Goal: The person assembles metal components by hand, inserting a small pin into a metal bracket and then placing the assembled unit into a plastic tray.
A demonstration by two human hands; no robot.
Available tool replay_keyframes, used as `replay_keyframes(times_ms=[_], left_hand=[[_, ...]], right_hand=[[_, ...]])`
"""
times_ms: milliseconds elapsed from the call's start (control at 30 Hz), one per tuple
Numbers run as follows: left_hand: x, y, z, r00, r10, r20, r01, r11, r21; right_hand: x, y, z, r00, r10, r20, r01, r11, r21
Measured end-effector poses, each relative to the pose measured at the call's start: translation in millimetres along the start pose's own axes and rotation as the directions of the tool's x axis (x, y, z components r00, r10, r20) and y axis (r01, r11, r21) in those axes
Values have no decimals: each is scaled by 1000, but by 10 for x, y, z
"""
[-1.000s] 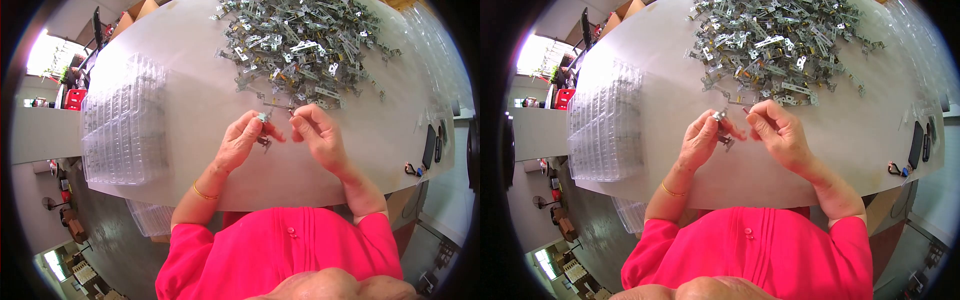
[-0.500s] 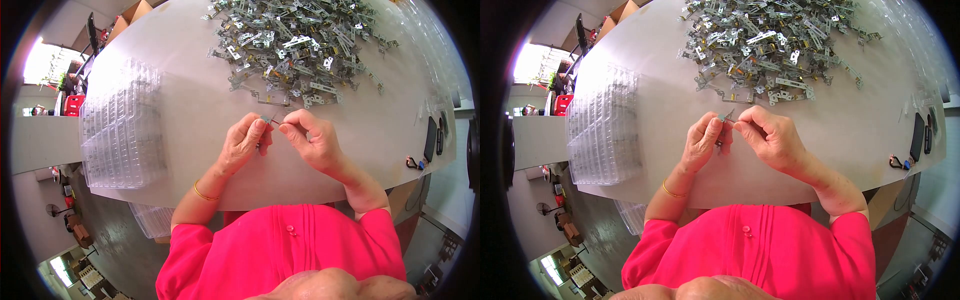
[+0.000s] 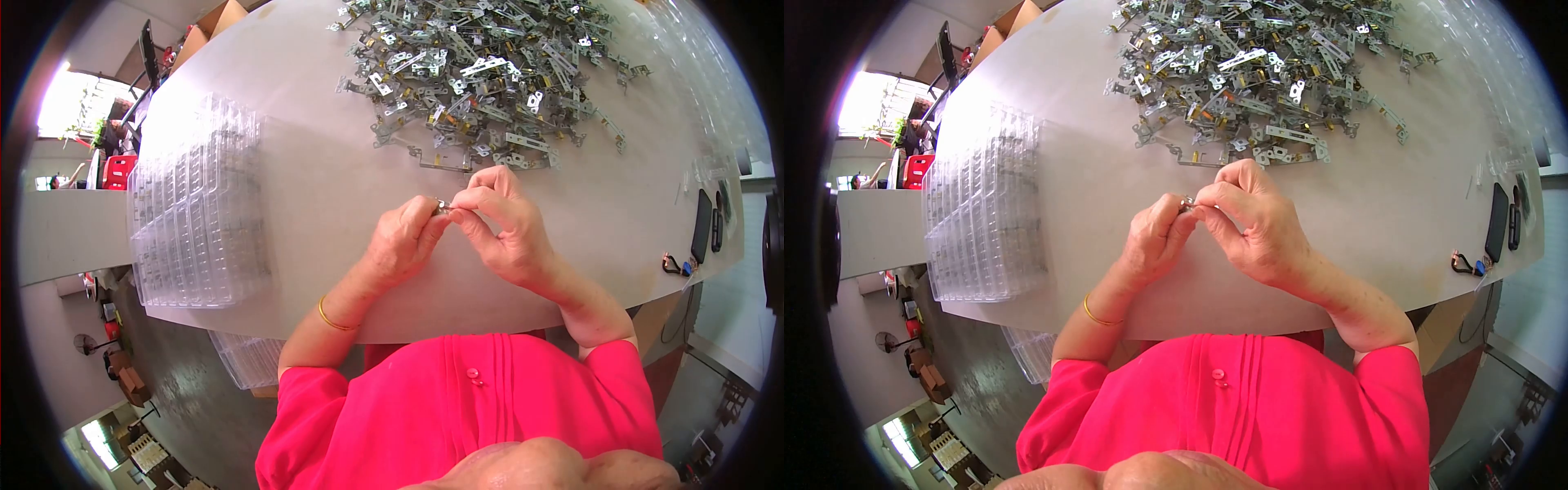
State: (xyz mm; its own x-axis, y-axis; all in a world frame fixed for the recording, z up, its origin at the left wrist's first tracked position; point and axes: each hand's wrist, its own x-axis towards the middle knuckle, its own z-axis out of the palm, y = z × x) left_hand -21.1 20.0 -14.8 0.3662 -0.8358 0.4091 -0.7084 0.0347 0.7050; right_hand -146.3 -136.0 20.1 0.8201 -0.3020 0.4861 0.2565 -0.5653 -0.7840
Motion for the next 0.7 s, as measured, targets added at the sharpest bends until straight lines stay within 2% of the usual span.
replay_keyframes(times_ms=[33,67,100,133,167,200,233,267,367,600,667,700], left_hand=[[2,27,-2,999,6,36,-7,1000,17],[-16,48,12,999,6,37,-6,1000,15],[-37,76,26,985,-157,75,170,964,-207],[-39,102,27,942,-303,147,337,849,-407],[-21,118,-9,942,-303,147,337,849,-407],[42,168,-97,868,-432,246,487,638,-596],[79,187,-159,772,-515,373,590,362,-721],[69,150,-171,772,-513,375,592,363,-720],[25,58,-141,775,-497,391,536,190,-823],[40,78,-159,774,-493,398,537,177,-825],[57,98,-187,792,-483,373,561,335,-757],[61,103,-196,792,-483,372,560,336,-757]], right_hand=[[18,3,-11,996,-87,-16,86,996,-18],[18,4,-14,996,-84,-16,84,996,-19],[19,6,-15,994,-53,-99,57,998,38],[19,6,-15,984,-17,-180,35,995,97],[15,-18,-33,984,-17,-180,35,995,97],[8,-62,-67,971,206,-118,-169,950,264],[2,-86,-86,913,408,-22,-365,837,409],[1,-77,-84,912,409,-26,-364,837,409],[-16,-43,-51,896,441,53,-435,847,305],[-27,-29,-30,896,435,89,-443,869,221],[-25,-32,-33,894,438,93,-447,868,215],[-21,-41,-35,900,428,86,-436,879,193]])
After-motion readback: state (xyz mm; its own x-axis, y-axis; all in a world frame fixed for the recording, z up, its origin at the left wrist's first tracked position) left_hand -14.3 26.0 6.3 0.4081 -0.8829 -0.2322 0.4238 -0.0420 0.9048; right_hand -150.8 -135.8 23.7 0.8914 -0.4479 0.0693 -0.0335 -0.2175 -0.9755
